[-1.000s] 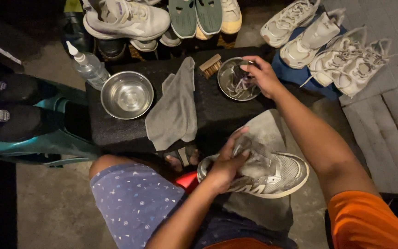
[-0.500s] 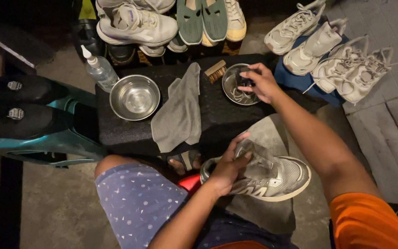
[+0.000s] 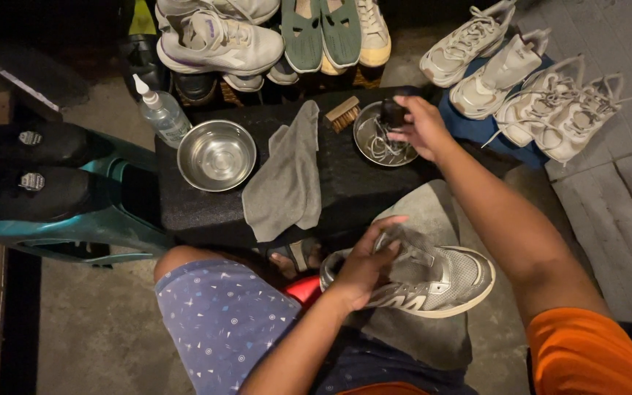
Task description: The person wipes a white sneaker with a gray cloth, then uses a small brush to scrub the upper and toe areas. The person repeatedly dips the brush into a small metal bowl and continues scrubbing the same shoe throughout the clip.
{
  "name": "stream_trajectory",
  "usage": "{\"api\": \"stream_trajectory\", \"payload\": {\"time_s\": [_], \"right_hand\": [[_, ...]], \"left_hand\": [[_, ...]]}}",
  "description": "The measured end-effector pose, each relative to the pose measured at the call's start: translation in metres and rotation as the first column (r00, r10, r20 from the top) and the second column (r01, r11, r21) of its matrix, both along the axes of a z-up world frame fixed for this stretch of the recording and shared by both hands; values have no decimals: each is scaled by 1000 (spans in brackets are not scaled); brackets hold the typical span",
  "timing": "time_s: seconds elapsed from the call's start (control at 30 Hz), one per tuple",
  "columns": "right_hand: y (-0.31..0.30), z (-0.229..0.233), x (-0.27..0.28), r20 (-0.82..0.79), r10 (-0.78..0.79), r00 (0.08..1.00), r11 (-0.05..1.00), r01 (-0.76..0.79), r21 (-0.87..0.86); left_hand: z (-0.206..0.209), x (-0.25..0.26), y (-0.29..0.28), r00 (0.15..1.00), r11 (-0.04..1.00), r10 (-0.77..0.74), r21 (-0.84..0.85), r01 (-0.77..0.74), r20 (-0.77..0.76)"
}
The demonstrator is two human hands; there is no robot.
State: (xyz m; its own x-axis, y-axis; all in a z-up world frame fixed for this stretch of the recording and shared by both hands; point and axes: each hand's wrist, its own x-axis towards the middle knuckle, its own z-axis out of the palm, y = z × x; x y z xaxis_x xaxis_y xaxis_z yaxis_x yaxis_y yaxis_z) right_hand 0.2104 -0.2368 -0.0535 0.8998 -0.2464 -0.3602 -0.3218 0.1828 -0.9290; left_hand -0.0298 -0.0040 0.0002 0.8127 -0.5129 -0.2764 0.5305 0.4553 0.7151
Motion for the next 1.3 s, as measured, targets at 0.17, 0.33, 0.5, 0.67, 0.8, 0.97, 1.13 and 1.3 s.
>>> {"api": "stream_trajectory", "payload": {"time_s": [0.17,0.33,0.5,0.67,0.8,0.97,1.13,1.3], "right_hand": [[24,38,-19,-17,29,999,984,-31,-178],[12,18,-10,-53,38,998,952,-52,-302],[26,25,-13,-113,-14,994,969,-15,-247],[28,32,-20,-62,-11,998,938,-11,-347],[29,31,-19,-45,-21,999,931,3,-364],[36,44,-27,-50,-26,998,979,16,-203],[30,44,-25,-61,-17,998,978,4,-208],[18,30,-17,-56,-26,998,957,9,-289]], "left_hand": [[3,3,3,994,996,-32,85,23,108],[5,3,2,973,969,-4,241,-54,230],[13,-1,2,992,951,-14,307,-26,128],[22,0,2,994,962,-5,273,-25,107],[25,-2,7,989,967,-19,256,-20,149],[36,-2,7,986,980,-23,197,-10,167],[19,0,7,982,968,-53,251,7,179],[15,1,7,986,970,-124,222,97,110]]}}
